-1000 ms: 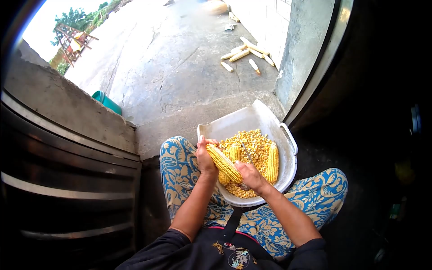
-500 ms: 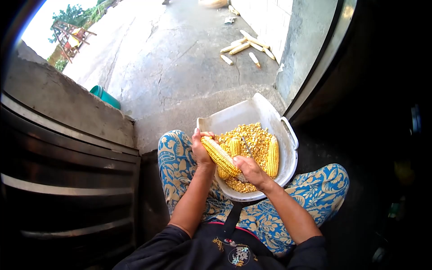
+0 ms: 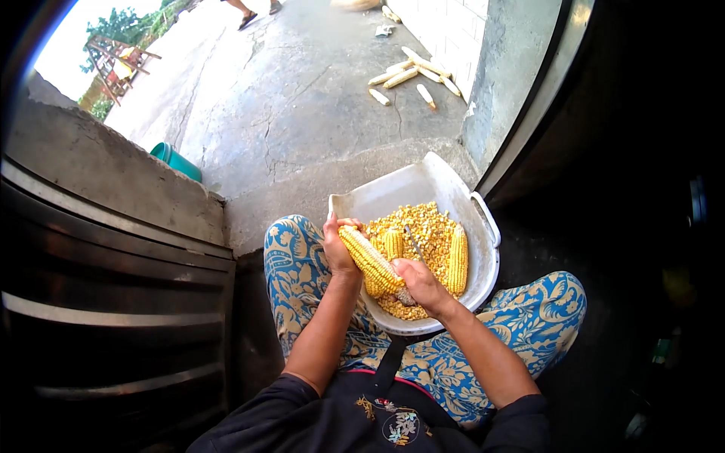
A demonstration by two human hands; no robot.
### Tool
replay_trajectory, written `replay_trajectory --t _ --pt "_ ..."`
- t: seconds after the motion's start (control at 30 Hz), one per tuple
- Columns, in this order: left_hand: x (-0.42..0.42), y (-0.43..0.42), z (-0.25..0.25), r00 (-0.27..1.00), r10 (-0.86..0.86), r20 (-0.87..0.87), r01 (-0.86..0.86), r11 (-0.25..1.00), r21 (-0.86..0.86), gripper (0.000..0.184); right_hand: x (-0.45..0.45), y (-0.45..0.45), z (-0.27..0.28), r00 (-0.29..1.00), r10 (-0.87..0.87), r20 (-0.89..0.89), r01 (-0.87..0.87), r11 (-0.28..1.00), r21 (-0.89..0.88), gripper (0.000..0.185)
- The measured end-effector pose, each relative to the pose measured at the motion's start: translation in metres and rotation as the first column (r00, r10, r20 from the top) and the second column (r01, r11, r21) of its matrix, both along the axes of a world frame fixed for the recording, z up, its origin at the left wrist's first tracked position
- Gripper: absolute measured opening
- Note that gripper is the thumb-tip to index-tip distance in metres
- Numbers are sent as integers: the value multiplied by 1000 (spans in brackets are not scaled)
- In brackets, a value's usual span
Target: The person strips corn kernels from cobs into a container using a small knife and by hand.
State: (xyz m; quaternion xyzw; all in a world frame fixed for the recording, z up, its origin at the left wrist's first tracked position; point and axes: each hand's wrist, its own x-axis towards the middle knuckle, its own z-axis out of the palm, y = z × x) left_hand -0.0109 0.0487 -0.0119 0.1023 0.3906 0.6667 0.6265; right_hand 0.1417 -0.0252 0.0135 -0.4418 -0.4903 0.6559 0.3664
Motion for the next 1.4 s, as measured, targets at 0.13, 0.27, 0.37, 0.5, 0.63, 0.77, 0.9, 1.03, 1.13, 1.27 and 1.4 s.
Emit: replay_trajectory --t 0.13,0.27,0.37,0.5,0.63,0.77,0.9,1.03,1.13,1.27,1.4 --pt "-1 0 1 999 -43 32 42 999 32 44 -3 -1 12 986 -61 -154 36 987 -157 38" --pt "2 0 5 988 -142 55 137 987 79 43 4 -1 15 996 64 -59 -79 952 -297 43" --pt "5 0 5 988 -152 35 149 987 57 46 -6 -3 -8 992 -54 -115 50 998 -38 46" --pt "10 -2 1 994 -38 -107 38 999 -5 44 -8 -1 34 993 33 118 -16 990 -140 50" --pt "12 -3 0 989 -47 -143 44 999 -22 43 -10 -4 28 942 -36 334 34 999 13 51" --pt "12 -4 -3 987 -53 -153 51 999 -17 42 -10 -5 34 910 -90 405 41 991 130 48" --pt "10 -4 -9 971 -54 -234 44 998 -50 40 -8 -4 23 917 -78 390 41 994 103 47" --pt "10 -6 -6 955 -42 -295 37 999 -25 39 -5 0 6 925 -137 354 147 989 -2 48" --pt "10 -5 -3 961 -43 -272 34 999 -35 39 -6 2 -6 972 -114 206 138 985 -105 50" --pt "11 -3 0 988 -2 -155 -4 999 -42 40 -3 3 24 991 -72 -117 34 953 -303 48" --pt "3 0 0 998 51 -32 -53 997 -51 41 -7 4 32 998 -13 64 25 981 -192 41"
